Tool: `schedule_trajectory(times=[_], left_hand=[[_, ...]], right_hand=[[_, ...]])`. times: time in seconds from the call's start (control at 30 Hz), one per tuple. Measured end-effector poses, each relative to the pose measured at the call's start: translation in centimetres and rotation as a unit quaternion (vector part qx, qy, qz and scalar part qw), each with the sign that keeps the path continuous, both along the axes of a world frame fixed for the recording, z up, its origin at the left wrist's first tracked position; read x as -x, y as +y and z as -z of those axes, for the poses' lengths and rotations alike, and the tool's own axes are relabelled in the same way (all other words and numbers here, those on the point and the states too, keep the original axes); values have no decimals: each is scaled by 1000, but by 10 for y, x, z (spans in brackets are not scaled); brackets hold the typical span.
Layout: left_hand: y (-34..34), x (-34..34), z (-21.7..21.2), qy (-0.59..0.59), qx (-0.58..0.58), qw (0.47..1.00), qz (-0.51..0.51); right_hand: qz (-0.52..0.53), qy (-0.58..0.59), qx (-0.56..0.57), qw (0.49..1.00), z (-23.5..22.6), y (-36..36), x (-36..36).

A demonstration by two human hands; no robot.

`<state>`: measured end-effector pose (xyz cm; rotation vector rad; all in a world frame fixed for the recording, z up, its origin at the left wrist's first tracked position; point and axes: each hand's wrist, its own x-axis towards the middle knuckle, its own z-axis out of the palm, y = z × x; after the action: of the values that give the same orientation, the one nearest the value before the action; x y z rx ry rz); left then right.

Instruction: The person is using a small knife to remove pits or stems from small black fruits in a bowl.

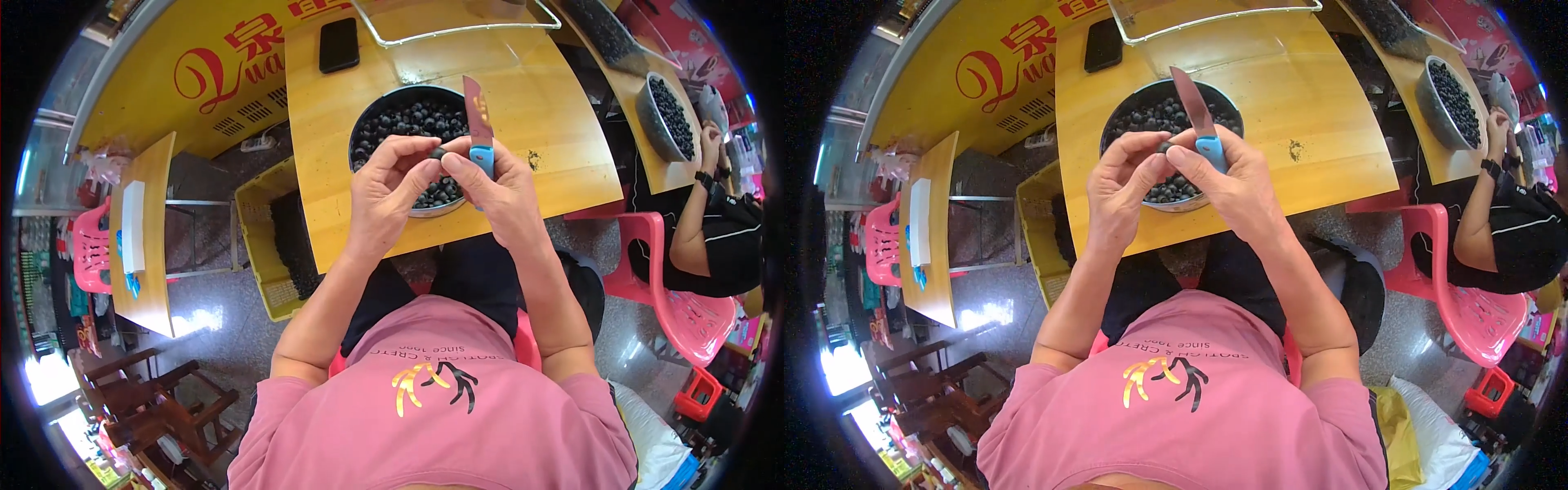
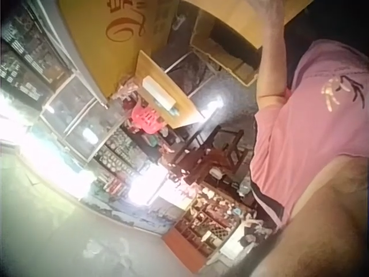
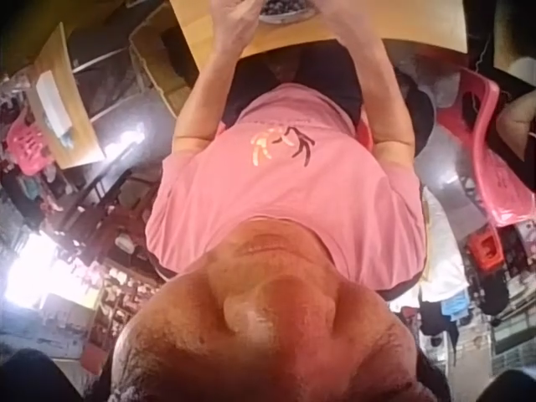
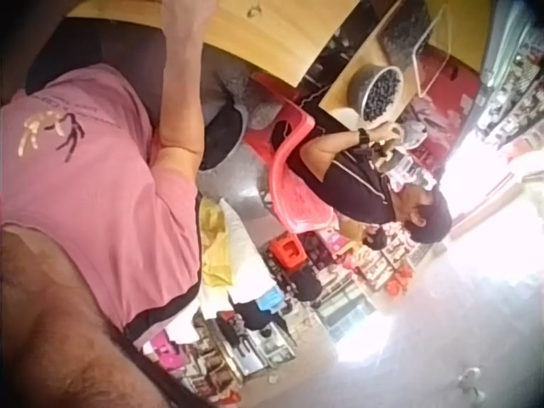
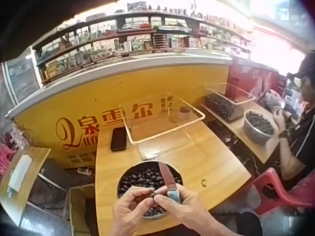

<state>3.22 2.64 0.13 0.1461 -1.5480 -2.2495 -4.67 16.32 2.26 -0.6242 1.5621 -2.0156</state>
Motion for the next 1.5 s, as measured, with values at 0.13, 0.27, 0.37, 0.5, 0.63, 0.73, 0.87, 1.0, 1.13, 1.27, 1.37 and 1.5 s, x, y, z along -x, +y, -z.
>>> schedule_trajectory(times=[0.13, 0.27, 0.37, 0.5, 0.63, 0.73, 0.87, 1.0, 1.13, 1.27, 1.37, 1.5], left_hand=[[3, -2, 2, 19, 77, 997, -17], [0, -4, 5, 47, 194, 978, -59], [-1, -6, 5, 52, 184, 979, -71], [0, -9, 4, 29, 84, 995, -54], [3, -13, 7, 13, 85, 995, -56], [5, -14, 10, 34, 63, 994, -83], [4, -17, 10, 41, 28, 995, -83], [2, -19, 8, 30, 12, 997, -72], [-4, -20, 15, 41, 18, 998, -44], [-3, -19, 15, 47, 9, 999, -23], [-1, -19, 14, 44, 0, 999, -13], [-1, -18, 15, 47, 0, 999, -11]], right_hand=[[-10, -8, -7, 1000, -3, 1, 0], [13, -3, -27, 1000, 0, -4, -2], [22, 4, -48, 999, -1, -7, -3], [34, 2, -49, 998, -2, -11, -6], [20, 7, -52, 998, 2, -8, -3], [10, -16, -37, 999, 0, -9, -5], [4, 6, -50, 999, 0, -10, -5], [4, 138, -94, 986, 0, -7, -5], [22, 352, -121, 928, 4, -5, -1], [17, 440, -198, 876, -7, -3, -3], [23, 467, -202, 860, -3, -1, 1], [28, 484, -195, 852, 0, 0, 4]])
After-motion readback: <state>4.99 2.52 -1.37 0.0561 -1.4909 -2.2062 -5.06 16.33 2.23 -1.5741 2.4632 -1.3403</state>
